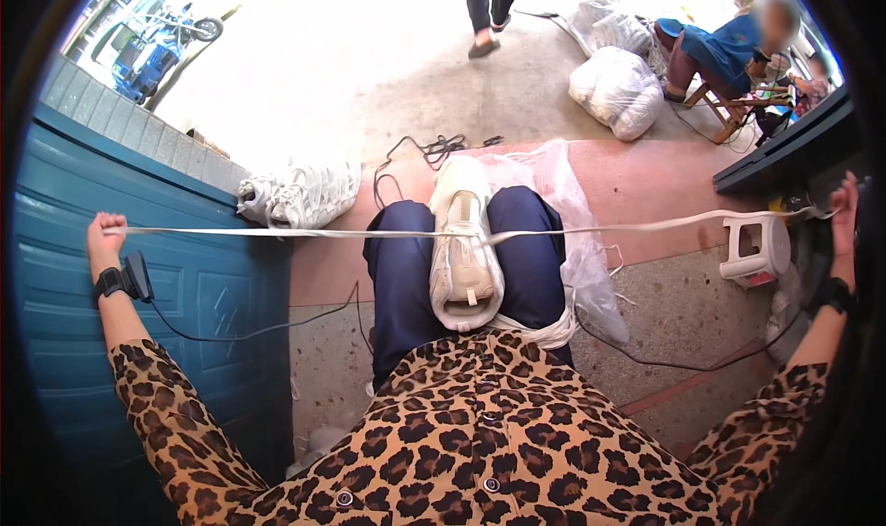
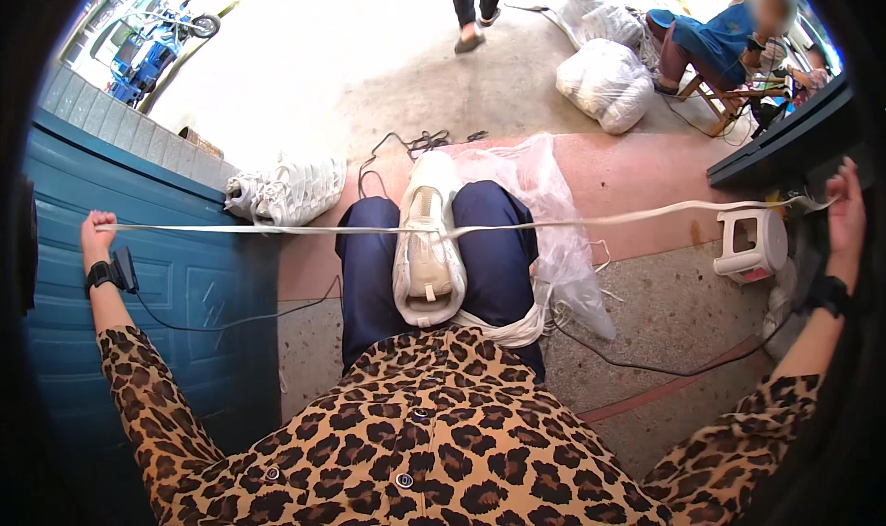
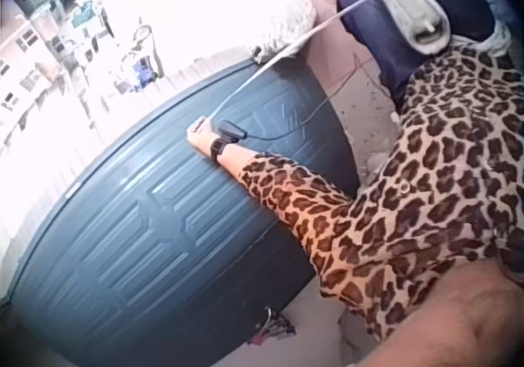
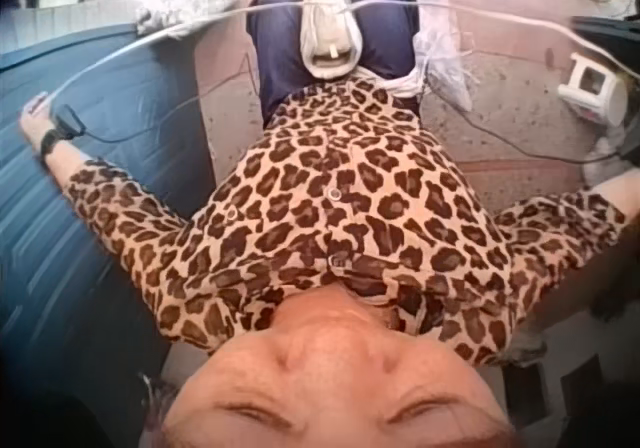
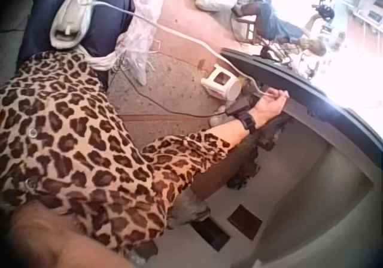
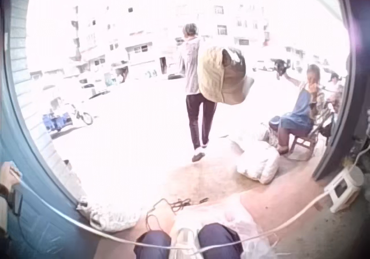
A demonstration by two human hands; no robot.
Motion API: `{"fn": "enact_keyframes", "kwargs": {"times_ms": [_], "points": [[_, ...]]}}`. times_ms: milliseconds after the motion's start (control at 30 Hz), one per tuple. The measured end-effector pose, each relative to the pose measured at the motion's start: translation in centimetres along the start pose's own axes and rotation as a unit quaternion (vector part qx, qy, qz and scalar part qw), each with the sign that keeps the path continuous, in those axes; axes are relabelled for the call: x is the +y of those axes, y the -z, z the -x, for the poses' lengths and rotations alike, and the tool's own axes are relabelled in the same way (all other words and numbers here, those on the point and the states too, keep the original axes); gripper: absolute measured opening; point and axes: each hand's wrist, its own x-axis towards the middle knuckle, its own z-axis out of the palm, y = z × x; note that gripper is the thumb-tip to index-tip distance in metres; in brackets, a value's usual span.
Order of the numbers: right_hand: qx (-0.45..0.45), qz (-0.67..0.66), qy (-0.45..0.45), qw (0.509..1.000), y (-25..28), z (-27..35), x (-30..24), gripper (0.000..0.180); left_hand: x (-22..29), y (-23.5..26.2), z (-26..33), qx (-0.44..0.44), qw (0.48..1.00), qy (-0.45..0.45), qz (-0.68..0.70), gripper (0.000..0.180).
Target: Lacing and preparing white sneakers for packaging in a shoe workshop.
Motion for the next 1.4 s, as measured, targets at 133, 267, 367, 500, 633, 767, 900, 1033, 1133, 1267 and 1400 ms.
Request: {"fn": "enact_keyframes", "kwargs": {"times_ms": [133, 267, 367, 500, 633, 767, 900, 1033, 1133, 1267, 1400], "points": [[-0.259, 0.269, -0.045, 0.926, -12.5, 10.8, 13.2, 0.029, -7.3, -0.8, 2.5, -0.062, 0.988, 0.108, -0.089, 0.025], [-0.59, 0.186, -0.15, 0.771, -24.7, 26.4, 21.7, 0.018, -22.8, -8.7, 14.3, -0.262, 0.898, 0.336, -0.109, 0.02], [-0.65, 0.273, 0.137, 0.696, -28.7, 31.6, 24.2, 0.013, -30.2, -13.6, 24.4, -0.351, 0.815, 0.439, -0.139, 0.009], [-0.547, 0.378, 0.279, 0.693, -29.7, 32.2, 26.0, 0.012, -33.8, -16.9, 31.9, -0.481, 0.75, 0.374, -0.258, 0.017], [-0.498, 0.414, 0.308, 0.697, -30.4, 32.2, 27.5, 0.014, -35.0, -17.4, 32.5, -0.561, 0.681, 0.03, -0.469, 0.018], [-0.466, 0.414, 0.309, 0.718, -30.9, 32.8, 28.1, 0.013, -35.2, -16.3, 33.0, -0.551, 0.675, -0.079, -0.484, 0.019], [-0.45, 0.455, 0.318, 0.699, -31.7, 33.5, 27.7, 0.013, -35.0, -16.2, 34.5, -0.545, 0.677, -0.073, -0.49, 0.022], [-0.448, 0.462, 0.356, 0.677, -32.1, 33.9, 27.2, 0.011, -35.5, -16.8, 35.2, -0.552, 0.62, -0.224, -0.51, 0.017], [-0.431, 0.465, 0.327, 0.701, -31.9, 33.8, 27.1, 0.007, -36.0, -16.7, 34.8, -0.56, 0.616, -0.247, -0.496, 0.014], [-0.412, 0.472, 0.307, 0.717, -31.7, 33.6, 26.8, 0.007, -35.9, -15.8, 33.4, -0.525, 0.702, -0.12, -0.467, 0.012], [-0.428, 0.476, 0.303, 0.706, -31.7, 34.0, 26.1, 0.012, -35.3, -14.7, 32.9, -0.48, 0.749, 0.008, -0.457, 0.018]]}}
